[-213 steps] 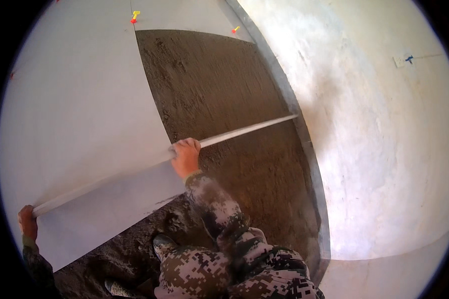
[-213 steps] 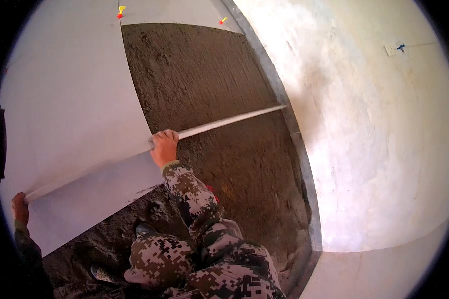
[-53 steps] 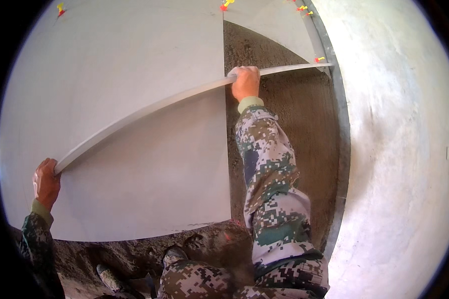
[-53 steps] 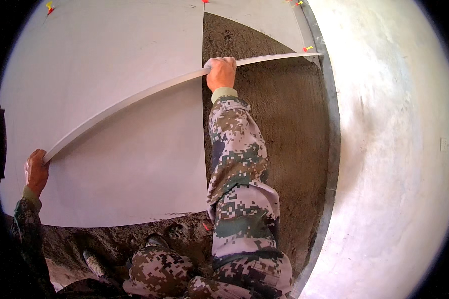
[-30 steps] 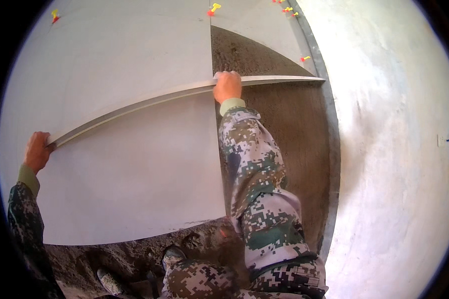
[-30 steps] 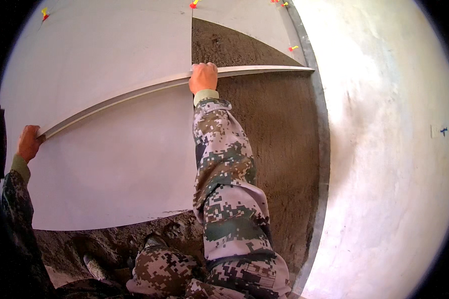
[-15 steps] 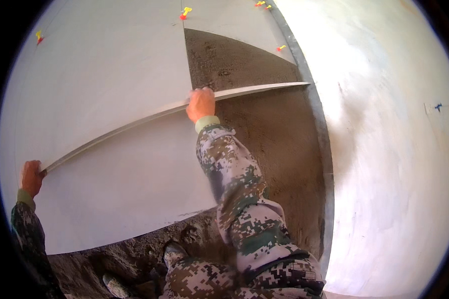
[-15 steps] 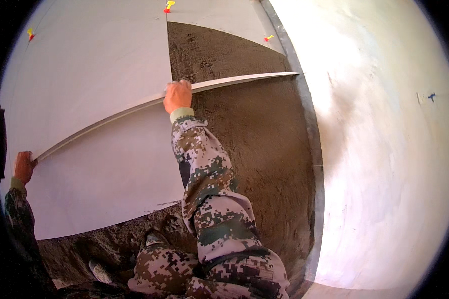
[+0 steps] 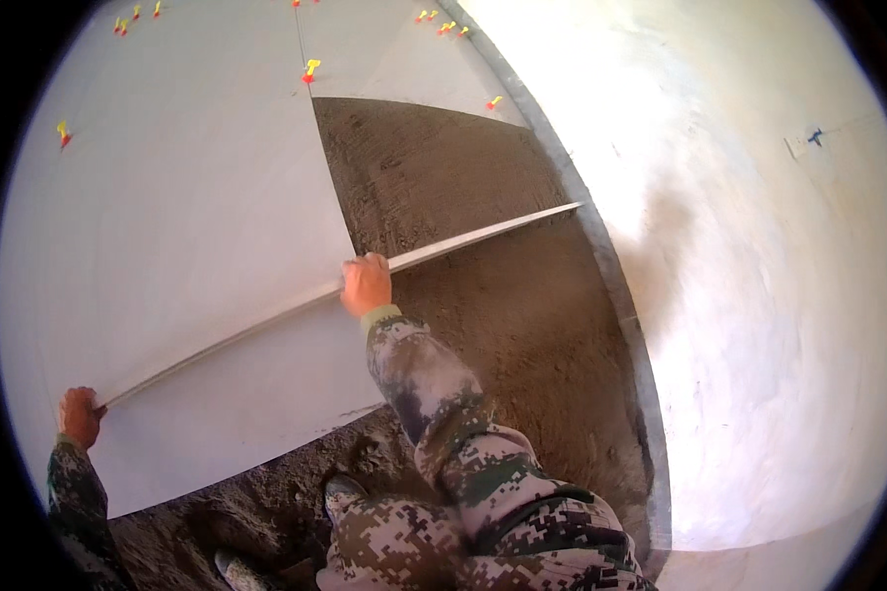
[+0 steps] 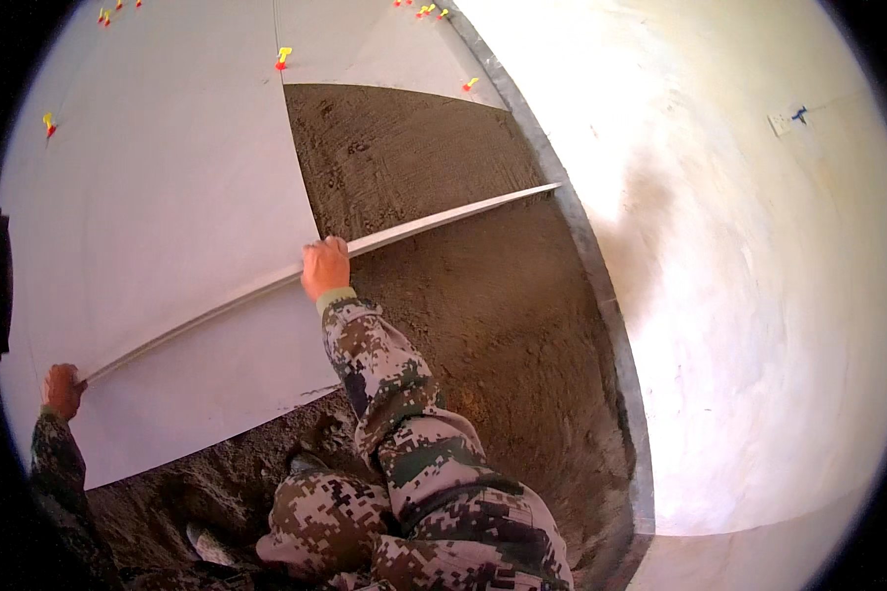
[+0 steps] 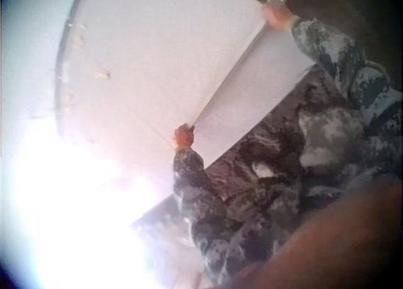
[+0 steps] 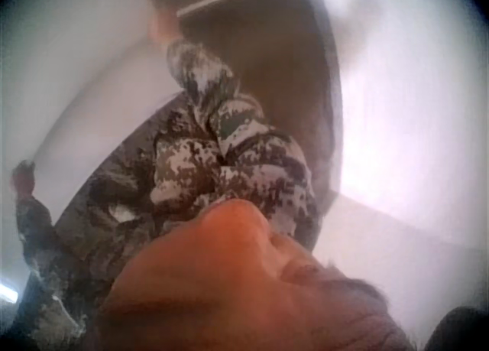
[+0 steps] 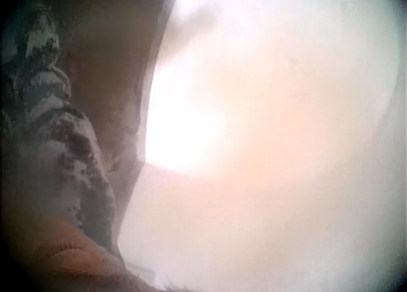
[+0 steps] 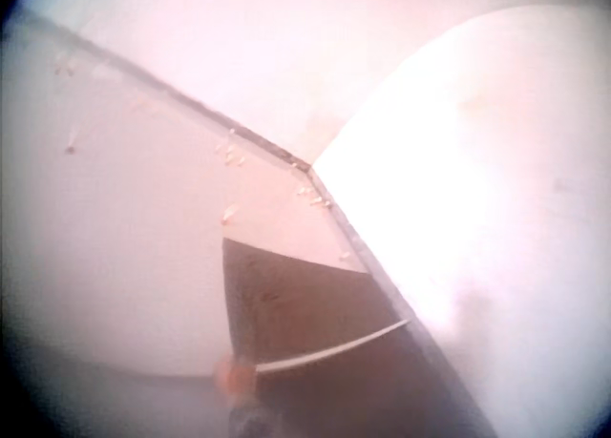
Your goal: The person installs a large white floor tile by positioning it on a prepared surface, tapping it with a rubber mallet to seat it, and then using a straight edge to check alignment. The person is kneeling on the floor during the process.
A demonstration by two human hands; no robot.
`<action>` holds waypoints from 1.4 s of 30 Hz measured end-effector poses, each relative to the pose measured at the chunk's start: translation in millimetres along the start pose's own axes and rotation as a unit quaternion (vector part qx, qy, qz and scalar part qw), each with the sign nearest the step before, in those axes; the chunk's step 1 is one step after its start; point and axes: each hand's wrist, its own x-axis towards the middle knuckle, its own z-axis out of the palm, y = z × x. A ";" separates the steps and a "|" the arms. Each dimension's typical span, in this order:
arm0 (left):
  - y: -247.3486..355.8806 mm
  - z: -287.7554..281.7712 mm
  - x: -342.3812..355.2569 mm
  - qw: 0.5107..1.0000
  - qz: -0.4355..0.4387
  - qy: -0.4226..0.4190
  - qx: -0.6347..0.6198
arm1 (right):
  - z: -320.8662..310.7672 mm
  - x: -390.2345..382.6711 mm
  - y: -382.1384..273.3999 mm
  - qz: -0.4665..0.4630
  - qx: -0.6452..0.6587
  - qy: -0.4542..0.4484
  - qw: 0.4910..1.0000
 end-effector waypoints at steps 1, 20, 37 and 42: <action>-4.3 -1.2 5.2 0.999 0.051 0.003 0.011 | -1.1 -2.4 1.3 0.003 -0.009 -0.004 1.000; 4.3 -13.3 71.4 0.990 0.065 -0.121 -0.031 | -27.1 -14.7 -7.8 0.066 -0.011 -0.056 0.996; 16.1 -49.3 95.8 0.981 0.157 -0.014 -0.111 | -51.9 -0.9 -16.6 0.096 -0.007 -0.116 0.989; 14.8 -57.4 96.8 0.984 0.129 -0.084 -0.089 | -51.9 -0.5 -17.7 0.100 0.009 -0.109 0.989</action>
